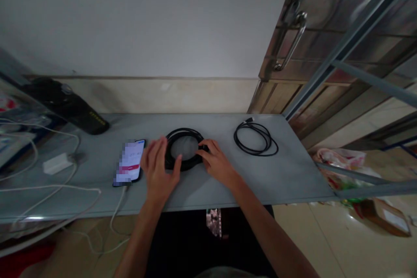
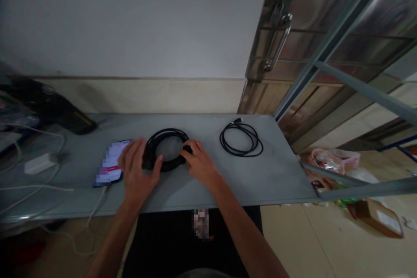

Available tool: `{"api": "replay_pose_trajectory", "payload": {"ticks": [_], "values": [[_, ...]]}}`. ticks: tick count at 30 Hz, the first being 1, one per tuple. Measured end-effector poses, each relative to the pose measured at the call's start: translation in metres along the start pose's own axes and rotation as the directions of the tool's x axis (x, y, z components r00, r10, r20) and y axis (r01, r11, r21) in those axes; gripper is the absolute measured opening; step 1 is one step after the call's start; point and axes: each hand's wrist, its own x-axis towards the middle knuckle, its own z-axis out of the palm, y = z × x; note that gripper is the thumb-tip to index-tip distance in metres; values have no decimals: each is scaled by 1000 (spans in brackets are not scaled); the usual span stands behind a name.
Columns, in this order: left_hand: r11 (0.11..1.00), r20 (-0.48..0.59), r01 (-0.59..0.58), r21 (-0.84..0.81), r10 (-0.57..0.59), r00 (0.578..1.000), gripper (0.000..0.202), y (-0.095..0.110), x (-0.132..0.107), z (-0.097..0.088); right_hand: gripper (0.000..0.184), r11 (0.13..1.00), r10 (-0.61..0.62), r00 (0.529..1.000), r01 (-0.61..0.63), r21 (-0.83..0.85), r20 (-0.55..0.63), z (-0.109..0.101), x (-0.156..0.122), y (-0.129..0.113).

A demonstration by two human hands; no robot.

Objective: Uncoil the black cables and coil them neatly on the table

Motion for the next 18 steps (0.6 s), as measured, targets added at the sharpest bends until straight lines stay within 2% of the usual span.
{"api": "replay_pose_trajectory", "payload": {"ticks": [1,3,5,8,13,18], "values": [[995,105,-83,-55,88,991,62,0,-1,1,52,1000,-1,1000,1,16,-4,0,0,1],[970,299,-180,-161,222,928,49,-2,-3,5,48,999,-4,1000,5,48,-27,0,-1,2],[963,394,-188,-193,252,884,41,-4,-3,10,45,997,10,999,-7,76,-45,-1,-1,2],[970,415,-168,-173,227,881,30,-7,-3,14,46,994,52,997,-47,101,-49,-2,-1,1],[975,423,-171,-144,217,880,29,-7,-3,13,48,989,118,991,-112,95,-64,-3,-2,-2],[975,367,-163,-149,207,907,27,-7,-4,13,41,986,166,981,-166,8,-103,-13,-6,2]]}}
